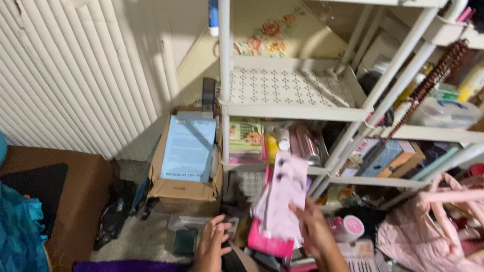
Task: Organizing various makeup, skincare, and cosmetic items on and around a multi-tier storage shelf.
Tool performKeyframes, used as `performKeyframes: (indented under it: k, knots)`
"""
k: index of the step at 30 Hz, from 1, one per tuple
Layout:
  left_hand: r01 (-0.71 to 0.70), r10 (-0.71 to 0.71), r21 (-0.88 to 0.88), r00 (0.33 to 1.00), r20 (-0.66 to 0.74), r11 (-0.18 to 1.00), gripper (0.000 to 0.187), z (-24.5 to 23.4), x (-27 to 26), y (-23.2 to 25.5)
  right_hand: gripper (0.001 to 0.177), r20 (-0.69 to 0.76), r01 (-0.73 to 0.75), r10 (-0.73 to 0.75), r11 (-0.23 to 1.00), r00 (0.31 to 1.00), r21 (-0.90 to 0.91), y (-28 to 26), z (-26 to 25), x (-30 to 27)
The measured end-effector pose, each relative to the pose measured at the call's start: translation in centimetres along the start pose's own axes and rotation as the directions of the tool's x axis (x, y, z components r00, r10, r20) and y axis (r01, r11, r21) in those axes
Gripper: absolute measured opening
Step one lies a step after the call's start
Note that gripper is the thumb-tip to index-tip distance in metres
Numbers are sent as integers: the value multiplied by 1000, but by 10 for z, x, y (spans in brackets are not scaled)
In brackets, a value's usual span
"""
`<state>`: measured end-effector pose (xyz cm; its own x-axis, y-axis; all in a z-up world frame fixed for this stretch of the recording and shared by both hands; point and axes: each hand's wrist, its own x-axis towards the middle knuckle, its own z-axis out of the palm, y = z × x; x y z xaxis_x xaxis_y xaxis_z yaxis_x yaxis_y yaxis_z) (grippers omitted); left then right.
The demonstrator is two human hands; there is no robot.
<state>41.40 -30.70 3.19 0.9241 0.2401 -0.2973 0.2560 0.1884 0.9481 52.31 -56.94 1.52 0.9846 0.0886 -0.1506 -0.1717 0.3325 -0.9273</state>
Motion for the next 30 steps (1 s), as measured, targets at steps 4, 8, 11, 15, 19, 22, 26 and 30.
performKeyframes:
  k: [4,8,11,15,19,22,26,30]
  knots:
    - [156,-113,-150,958,264,976,68,32,21,-78,69,161,-93,77,991,984,93,18,-7,-81]
    - [-154,75,214,938,338,965,83,74,36,-159,72,107,-68,65,997,992,25,32,-25,-109]
    - [-17,-95,294,927,363,956,104,99,-10,-113,79,15,-68,67,992,998,108,45,-49,-112]
    - [-4,-18,45,876,482,999,103,105,-30,-79,86,70,53,-63,989,996,136,31,-47,-124]
    - [35,-107,193,920,378,981,103,112,-30,-52,88,34,134,-135,990,990,44,18,-33,-129]
    - [-116,96,26,909,406,993,90,106,-14,-60,96,-22,90,-91,996,996,-26,19,-27,-126]
    - [20,-1,-51,940,342,998,87,82,7,-64,86,21,17,-14,991,1000,-136,41,-38,-108]
    - [-90,148,-270,968,204,959,81,49,39,-70,58,-161,18,-62,965,985,-262,30,-27,-79]
